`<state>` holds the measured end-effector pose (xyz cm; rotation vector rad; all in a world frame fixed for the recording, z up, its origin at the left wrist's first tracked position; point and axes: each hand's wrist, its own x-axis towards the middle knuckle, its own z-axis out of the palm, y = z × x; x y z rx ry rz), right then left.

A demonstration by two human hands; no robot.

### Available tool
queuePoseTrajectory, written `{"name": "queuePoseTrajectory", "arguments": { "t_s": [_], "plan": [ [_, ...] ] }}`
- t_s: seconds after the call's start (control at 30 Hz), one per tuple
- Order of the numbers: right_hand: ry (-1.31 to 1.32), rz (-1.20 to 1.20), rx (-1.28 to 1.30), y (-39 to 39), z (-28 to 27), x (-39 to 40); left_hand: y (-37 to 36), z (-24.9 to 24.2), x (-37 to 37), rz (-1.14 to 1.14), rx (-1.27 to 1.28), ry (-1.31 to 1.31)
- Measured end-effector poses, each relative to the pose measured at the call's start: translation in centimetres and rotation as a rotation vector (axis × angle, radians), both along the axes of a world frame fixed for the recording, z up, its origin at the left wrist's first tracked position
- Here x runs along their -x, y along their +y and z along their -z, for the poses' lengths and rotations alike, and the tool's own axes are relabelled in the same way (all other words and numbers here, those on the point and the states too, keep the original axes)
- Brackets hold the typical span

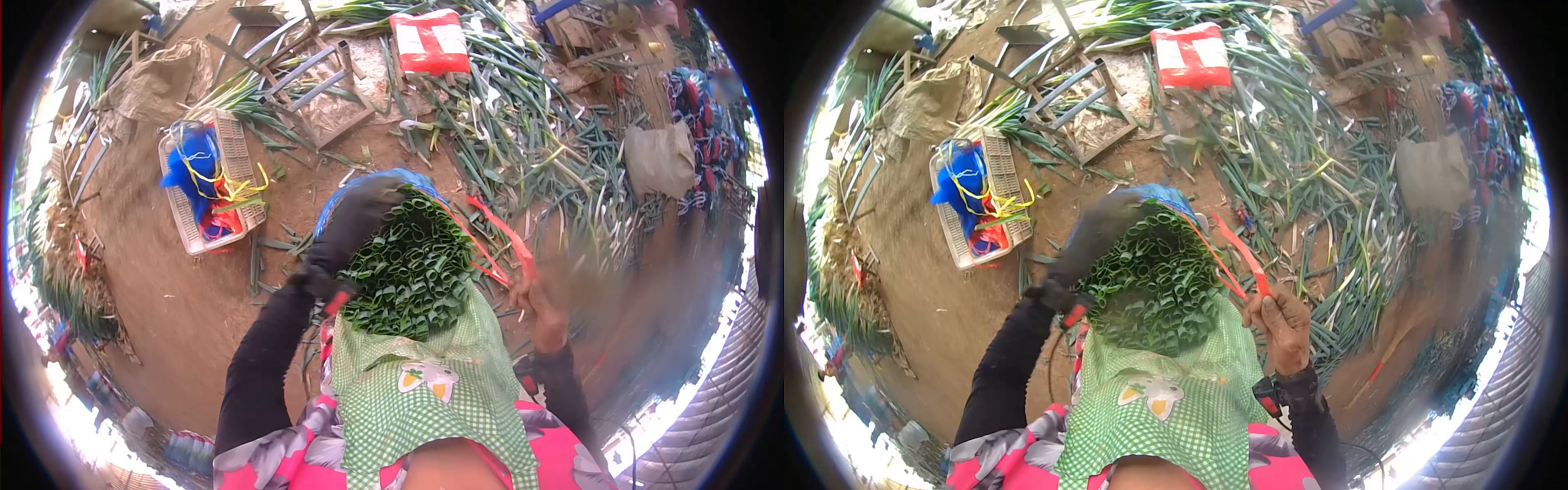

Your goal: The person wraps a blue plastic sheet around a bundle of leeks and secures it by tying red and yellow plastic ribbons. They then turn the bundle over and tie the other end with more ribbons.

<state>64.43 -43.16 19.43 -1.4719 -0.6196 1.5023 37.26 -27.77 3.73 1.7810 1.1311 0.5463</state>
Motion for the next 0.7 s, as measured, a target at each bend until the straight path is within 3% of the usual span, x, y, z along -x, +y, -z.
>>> {"name": "queuePoseTrajectory", "arguments": {
  "t_s": [0.03,0.07,0.13,0.23,0.27,0.37,0.4,0.5,0.63,0.7],
  "plan": [
    [-0.022,-0.029,-0.023,0.2,-0.1,-0.1,-0.4,-0.8,-4.1,0.225,0.127,0.001],
    [-0.047,-0.058,-0.046,0.6,-0.2,-0.3,-2.1,-3.0,-7.6,0.250,0.080,-0.330],
    [-0.096,-0.127,-0.114,1.6,-0.7,-0.5,-4.1,-4.3,-12.1,0.615,0.218,-0.483],
    [-0.028,-0.067,-0.158,1.6,0.3,-1.1,-2.4,-5.2,-14.4,0.884,0.836,0.084],
    [0.021,-0.022,-0.144,1.4,0.7,-1.2,-2.8,-4.4,-14.1,0.879,0.890,0.054],
    [0.090,-0.027,-0.136,0.9,0.7,-0.9,-6.6,-2.5,-12.4,0.777,0.607,-0.471],
    [0.099,-0.056,-0.142,0.9,0.3,-0.8,-6.8,-4.8,-11.9,0.597,0.525,-0.464],
    [0.070,-0.178,-0.109,0.8,-3.5,-0.4,-8.6,-10.1,-10.3,0.426,0.505,-0.336],
    [-0.160,-0.457,-0.323,2.2,-14.3,0.7,-8.5,-20.3,-8.4,0.340,0.708,-0.396],
    [-0.268,-0.564,-0.486,3.3,-17.5,2.2,-9.5,-20.0,-7.8,0.287,0.381,-0.590]
  ]
}}
